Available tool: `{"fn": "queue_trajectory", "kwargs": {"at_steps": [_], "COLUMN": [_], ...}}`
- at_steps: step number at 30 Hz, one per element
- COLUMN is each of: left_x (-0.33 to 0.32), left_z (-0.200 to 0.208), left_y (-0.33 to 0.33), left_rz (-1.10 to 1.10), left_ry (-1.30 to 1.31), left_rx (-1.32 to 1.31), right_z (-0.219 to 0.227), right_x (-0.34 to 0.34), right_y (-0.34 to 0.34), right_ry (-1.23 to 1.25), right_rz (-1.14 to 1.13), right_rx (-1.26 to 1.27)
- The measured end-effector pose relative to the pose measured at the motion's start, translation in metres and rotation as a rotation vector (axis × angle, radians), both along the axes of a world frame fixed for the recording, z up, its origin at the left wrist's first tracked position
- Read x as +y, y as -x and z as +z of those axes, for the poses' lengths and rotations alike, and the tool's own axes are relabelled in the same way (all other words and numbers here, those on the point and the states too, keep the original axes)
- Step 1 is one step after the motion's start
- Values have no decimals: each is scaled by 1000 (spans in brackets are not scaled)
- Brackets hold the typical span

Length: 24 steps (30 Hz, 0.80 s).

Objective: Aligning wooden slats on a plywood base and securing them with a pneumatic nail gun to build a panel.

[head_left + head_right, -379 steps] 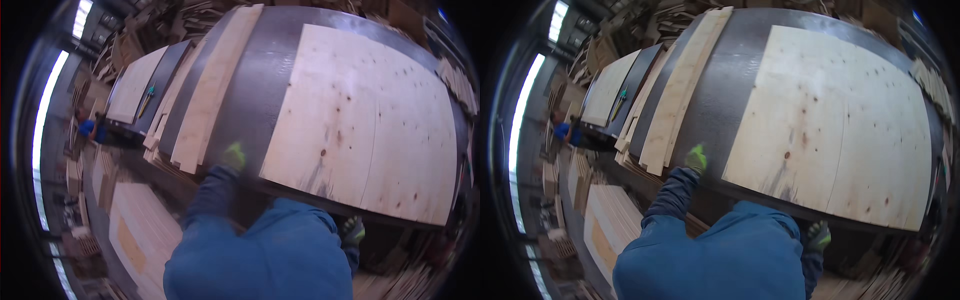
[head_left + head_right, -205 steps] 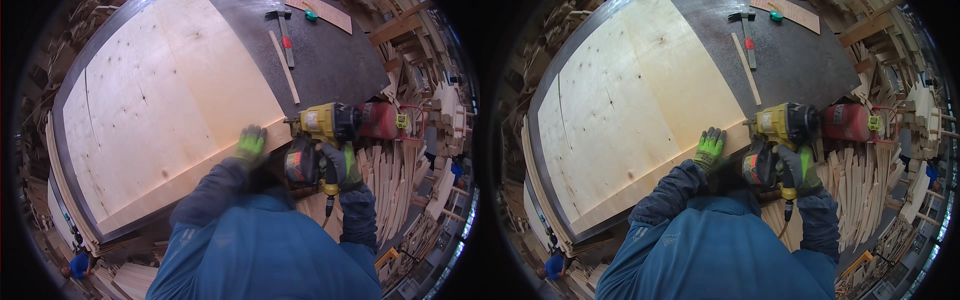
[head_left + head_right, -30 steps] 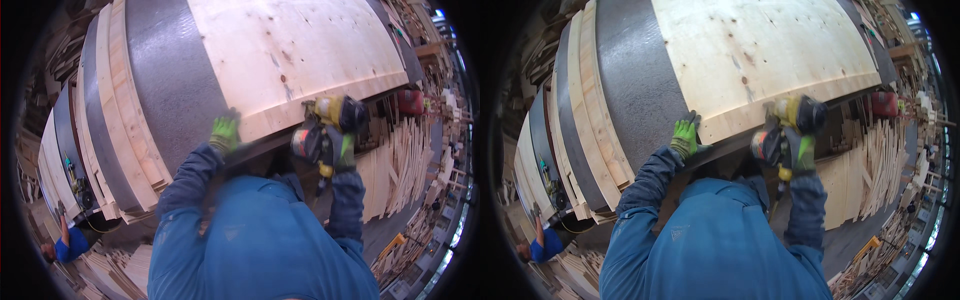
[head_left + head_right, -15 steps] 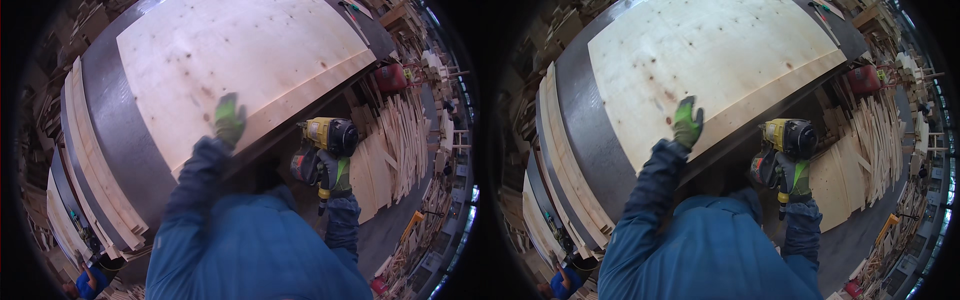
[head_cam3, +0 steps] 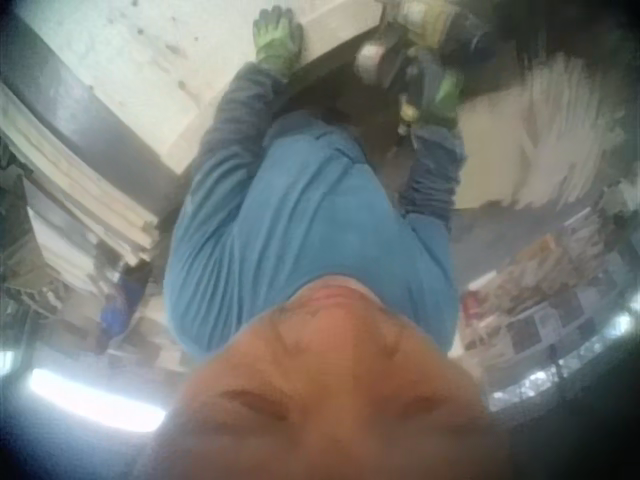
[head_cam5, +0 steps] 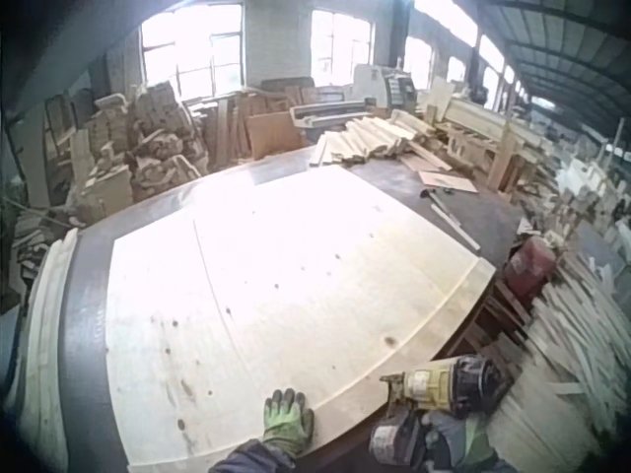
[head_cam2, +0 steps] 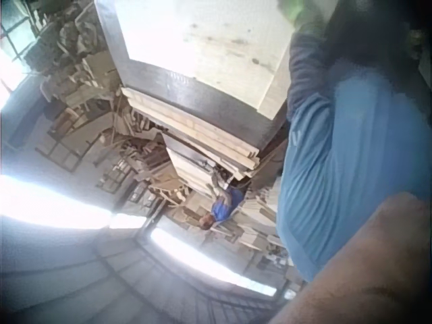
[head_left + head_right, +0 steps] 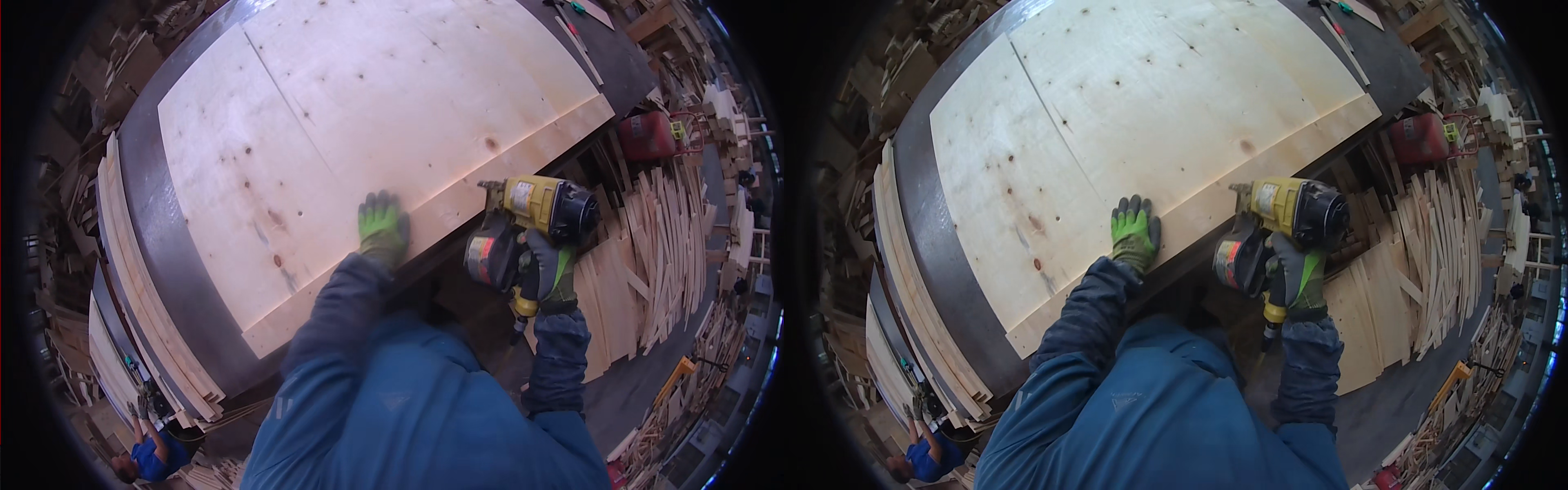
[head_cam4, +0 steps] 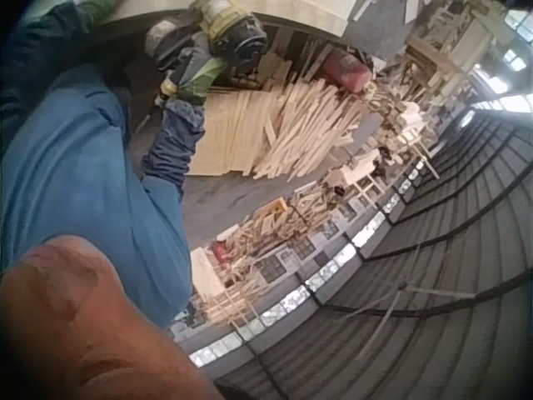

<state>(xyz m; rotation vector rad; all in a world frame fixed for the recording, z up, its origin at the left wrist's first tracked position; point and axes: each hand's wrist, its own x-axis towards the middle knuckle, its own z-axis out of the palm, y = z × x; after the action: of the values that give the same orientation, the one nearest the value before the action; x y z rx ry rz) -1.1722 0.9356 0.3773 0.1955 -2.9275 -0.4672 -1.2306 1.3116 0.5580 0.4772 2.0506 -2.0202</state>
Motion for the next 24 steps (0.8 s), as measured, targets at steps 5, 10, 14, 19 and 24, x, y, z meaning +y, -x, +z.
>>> {"fn": "queue_trajectory", "kwargs": {"at_steps": [5,10,14,19,24], "left_x": [30,59,66,88,115], "left_z": [-3,-3,2,10,11], "left_y": [37,89,114,135,162], "left_rz": [9,13,10,-12,13], "left_ry": [-35,-14,-3,1,67], "left_rx": [-5,-43,-114,-177,-206], "right_z": [-12,-44,-47,-45,18], "right_x": [84,182,252,317,413], "right_y": [118,232,333,455,511], "right_ry": [20,-121,-104,-85,-100], "right_rz": [19,-53,-89,-49,-75], "right_rx": [-265,-107,-137,-303,-104]}}
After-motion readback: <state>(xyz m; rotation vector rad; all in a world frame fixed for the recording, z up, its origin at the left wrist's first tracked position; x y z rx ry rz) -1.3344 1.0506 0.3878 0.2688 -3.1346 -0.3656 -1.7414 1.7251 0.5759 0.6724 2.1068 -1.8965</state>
